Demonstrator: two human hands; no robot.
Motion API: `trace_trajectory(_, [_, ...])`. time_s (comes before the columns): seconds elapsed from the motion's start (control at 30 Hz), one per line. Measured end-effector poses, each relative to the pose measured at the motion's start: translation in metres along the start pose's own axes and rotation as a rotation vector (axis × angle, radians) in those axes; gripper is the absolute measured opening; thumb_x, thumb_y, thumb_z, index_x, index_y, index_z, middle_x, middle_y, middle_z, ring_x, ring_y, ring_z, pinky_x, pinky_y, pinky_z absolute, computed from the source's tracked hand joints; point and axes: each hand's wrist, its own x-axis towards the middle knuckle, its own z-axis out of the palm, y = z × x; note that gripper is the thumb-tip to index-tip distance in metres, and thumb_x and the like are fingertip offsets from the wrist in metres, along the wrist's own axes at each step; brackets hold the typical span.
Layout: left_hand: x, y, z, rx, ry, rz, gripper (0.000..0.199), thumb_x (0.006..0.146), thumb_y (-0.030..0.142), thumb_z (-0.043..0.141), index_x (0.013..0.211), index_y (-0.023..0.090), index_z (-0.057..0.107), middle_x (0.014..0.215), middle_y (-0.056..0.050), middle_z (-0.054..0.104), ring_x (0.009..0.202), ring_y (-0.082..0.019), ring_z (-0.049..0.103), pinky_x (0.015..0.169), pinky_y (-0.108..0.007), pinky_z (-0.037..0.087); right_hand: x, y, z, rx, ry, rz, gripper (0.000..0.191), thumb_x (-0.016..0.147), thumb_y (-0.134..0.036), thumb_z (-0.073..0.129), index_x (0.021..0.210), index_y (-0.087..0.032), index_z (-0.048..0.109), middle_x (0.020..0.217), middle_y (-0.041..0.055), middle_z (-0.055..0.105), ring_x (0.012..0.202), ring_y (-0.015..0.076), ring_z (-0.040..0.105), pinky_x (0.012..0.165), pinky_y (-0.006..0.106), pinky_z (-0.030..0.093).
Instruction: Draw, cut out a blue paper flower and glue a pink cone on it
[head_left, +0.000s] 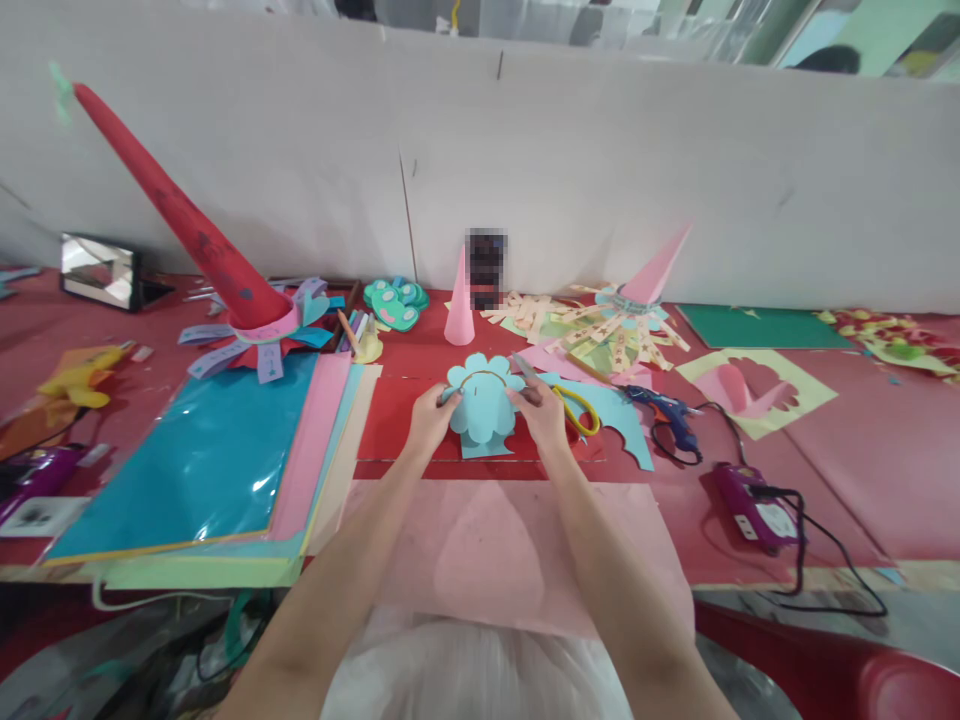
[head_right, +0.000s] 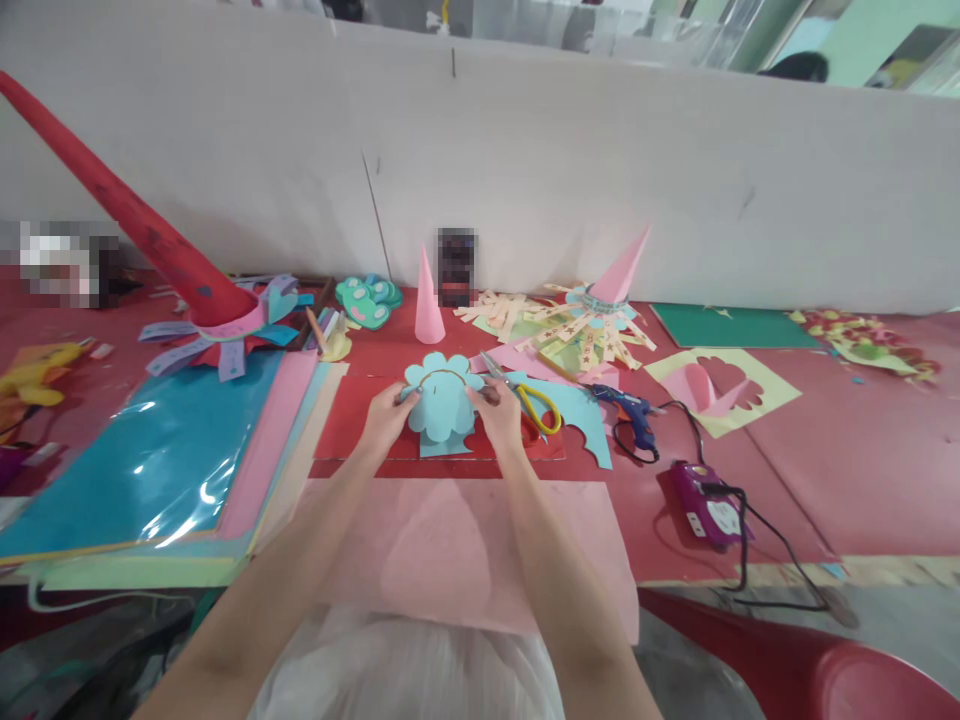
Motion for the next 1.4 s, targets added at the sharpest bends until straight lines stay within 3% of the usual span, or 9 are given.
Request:
trace_trajectory(0.23, [0.0, 0.003, 0.0, -0.003, 0.01, -0.001, 0.025, 0.073, 0.039, 0.058, 0.06, 0.019, 0.05, 0.052, 0.006, 0.037, 0.051, -0.01, 0.037, 0.05, -0.022, 0.027, 0.002, 0.003, -0.002, -0.035, 0.036, -0.035, 0.035, 0.063, -0.05, 0.067, 0.074, -0.017, 0.065, 0.069, 0.0026, 0.066, 0.071, 0.0193, 0.06, 0.067, 0.031, 0.048])
trace_trajectory(0.43, [-0.003, 0.009, -0.005, 0.0, 0.05, -0.023, 0.026, 0.072, 0.037, 0.058, 0.056, 0.02, 0.048, 0.049, 0.006, 0.039, 0.05, -0.011, 0.04, 0.05, -0.022, 0.029, 0.003, 0.004, -0.006, -0.08, 0.076, -0.081, 0.038, 0.067, -0.056, 0.063, 0.064, -0.018, 0.063, 0.054, -0.0025, 0.052, 0.057, 0.0132, 0.046, 0.053, 0.026, 0.041])
trace_trajectory(0.6, [-0.007, 0.014, -0.009, -0.006, 0.074, -0.044, 0.027, 0.073, 0.037, 0.058, 0.056, 0.021, 0.045, 0.043, 0.008, 0.034, 0.04, -0.009, 0.035, 0.045, -0.023, 0.026, -0.001, -0.002, -0.004, 0.052, 0.008, 0.007, 0.044, 0.064, -0.061, 0.065, 0.055, -0.02, 0.051, 0.043, -0.0075, 0.029, 0.04, 0.0074, 0.027, 0.036, 0.024, 0.024])
trace_trajectory(0.7, [-0.008, 0.017, -0.008, -0.048, 0.047, -0.067, 0.023, 0.075, 0.036, 0.056, 0.06, 0.021, 0.049, 0.042, 0.008, 0.04, 0.035, -0.009, 0.04, 0.043, -0.023, 0.029, -0.003, -0.006, -0.003, 0.18, -0.001, 0.072, 0.047, 0.061, -0.059, 0.069, 0.051, -0.021, 0.043, 0.043, -0.0099, 0.022, 0.035, 0.0049, 0.022, 0.033, 0.022, 0.016])
trace_trajectory(0.77, [-0.008, 0.019, -0.006, -0.085, 0.026, -0.083, 0.02, 0.075, 0.036, 0.056, 0.063, 0.021, 0.051, 0.043, 0.006, 0.047, 0.036, -0.012, 0.048, 0.042, -0.024, 0.033, -0.002, -0.008, -0.004, 0.237, 0.007, 0.099, 0.045, 0.061, -0.056, 0.071, 0.052, -0.021, 0.044, 0.042, -0.0102, 0.025, 0.033, 0.0042, 0.023, 0.032, 0.022, 0.016])
trace_trajectory(0.93, [-0.006, 0.018, -0.007, -0.163, 0.045, -0.085, 0.023, 0.076, 0.041, 0.057, 0.067, 0.02, 0.051, 0.048, 0.004, 0.052, 0.045, -0.015, 0.06, 0.047, -0.024, 0.042, 0.003, -0.01, -0.015, 0.132, 0.083, 0.011, 0.042, 0.071, -0.058, 0.061, 0.076, -0.016, 0.067, 0.059, -0.0013, 0.06, 0.035, 0.0044, 0.035, 0.033, 0.021, 0.027])
trace_trajectory(1.07, [-0.005, 0.016, -0.011, -0.198, 0.081, -0.063, 0.025, 0.076, 0.044, 0.057, 0.071, 0.019, 0.052, 0.051, 0.004, 0.053, 0.047, -0.016, 0.061, 0.05, -0.025, 0.044, 0.006, -0.01, -0.021, -0.025, 0.105, -0.072, 0.042, 0.071, -0.056, 0.063, 0.08, -0.016, 0.07, 0.046, -0.0053, 0.051, 0.037, 0.0059, 0.037, 0.036, 0.02, 0.031])
trace_trajectory(1.27, [-0.004, 0.015, -0.011, -0.225, 0.074, -0.029, 0.024, 0.075, 0.042, 0.056, 0.071, 0.019, 0.054, 0.062, 0.001, 0.058, 0.056, -0.016, 0.063, 0.057, -0.026, 0.048, -0.004, -0.014, -0.009, 0.01, -0.053, 0.039, 0.044, 0.07, -0.059, 0.063, 0.08, -0.017, 0.066, 0.035, -0.0079, 0.042, 0.028, 0.0072, 0.035, 0.03, 0.021, 0.027])
trace_trajectory(1.4, [-0.006, 0.015, -0.007, -0.201, 0.059, 0.004, 0.02, 0.073, 0.038, 0.06, 0.07, 0.018, 0.058, 0.065, 0.001, 0.06, 0.068, -0.016, 0.062, 0.064, -0.024, 0.047, -0.008, -0.013, -0.001, 0.084, -0.101, 0.071, 0.041, 0.063, -0.055, 0.07, 0.078, -0.018, 0.064, 0.051, -0.0033, 0.057, 0.039, 0.0112, 0.053, 0.032, 0.02, 0.035])
